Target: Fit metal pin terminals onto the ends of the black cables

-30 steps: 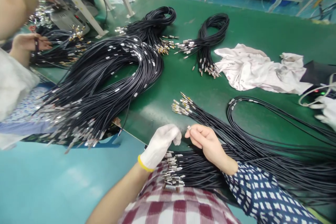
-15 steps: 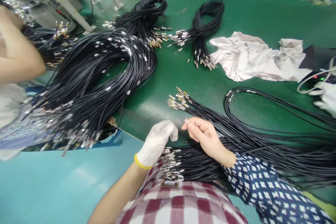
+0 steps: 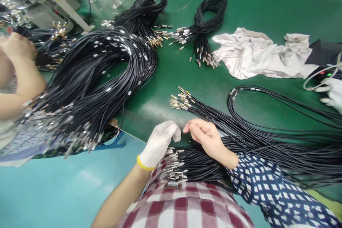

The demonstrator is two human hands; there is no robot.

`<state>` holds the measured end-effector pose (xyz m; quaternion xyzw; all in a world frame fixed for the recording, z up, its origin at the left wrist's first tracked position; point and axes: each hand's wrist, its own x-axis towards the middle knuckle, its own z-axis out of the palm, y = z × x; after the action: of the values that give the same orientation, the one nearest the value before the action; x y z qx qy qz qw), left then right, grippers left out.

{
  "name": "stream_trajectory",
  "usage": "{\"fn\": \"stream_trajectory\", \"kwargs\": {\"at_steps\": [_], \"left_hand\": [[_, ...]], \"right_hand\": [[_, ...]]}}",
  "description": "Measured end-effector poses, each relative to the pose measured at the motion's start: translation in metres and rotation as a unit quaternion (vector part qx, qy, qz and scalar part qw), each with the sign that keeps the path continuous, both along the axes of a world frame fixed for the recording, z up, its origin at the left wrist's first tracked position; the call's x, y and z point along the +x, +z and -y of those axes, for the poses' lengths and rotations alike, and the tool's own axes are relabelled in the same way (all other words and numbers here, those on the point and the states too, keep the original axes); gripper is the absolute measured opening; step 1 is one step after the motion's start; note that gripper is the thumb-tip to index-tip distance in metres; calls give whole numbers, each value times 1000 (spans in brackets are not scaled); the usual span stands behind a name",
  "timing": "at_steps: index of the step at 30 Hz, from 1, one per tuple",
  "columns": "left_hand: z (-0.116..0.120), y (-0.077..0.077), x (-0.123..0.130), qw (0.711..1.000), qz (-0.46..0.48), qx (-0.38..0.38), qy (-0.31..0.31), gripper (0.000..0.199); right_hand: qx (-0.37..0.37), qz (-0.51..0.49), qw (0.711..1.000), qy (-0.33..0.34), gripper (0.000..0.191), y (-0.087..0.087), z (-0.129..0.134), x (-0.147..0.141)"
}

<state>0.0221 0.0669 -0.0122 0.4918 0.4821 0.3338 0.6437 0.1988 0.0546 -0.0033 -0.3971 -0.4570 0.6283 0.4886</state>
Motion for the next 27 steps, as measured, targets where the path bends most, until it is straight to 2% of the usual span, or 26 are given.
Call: {"fn": "stream_trajectory", "kwargs": {"at_steps": [9,20,27], "left_hand": [[0,4,1,1000,-17,-2,5,34],[-1,0,-1,1000,-2,-12,-1,36],[-1,0,0,1000,4,-4,5,36]], "right_hand": [[-9,2,1000,-4,38,-1,2,0],[-3,-75,996,50,37,-4,0,4],[-25,-51,996,62,34,-2,1,4]]}}
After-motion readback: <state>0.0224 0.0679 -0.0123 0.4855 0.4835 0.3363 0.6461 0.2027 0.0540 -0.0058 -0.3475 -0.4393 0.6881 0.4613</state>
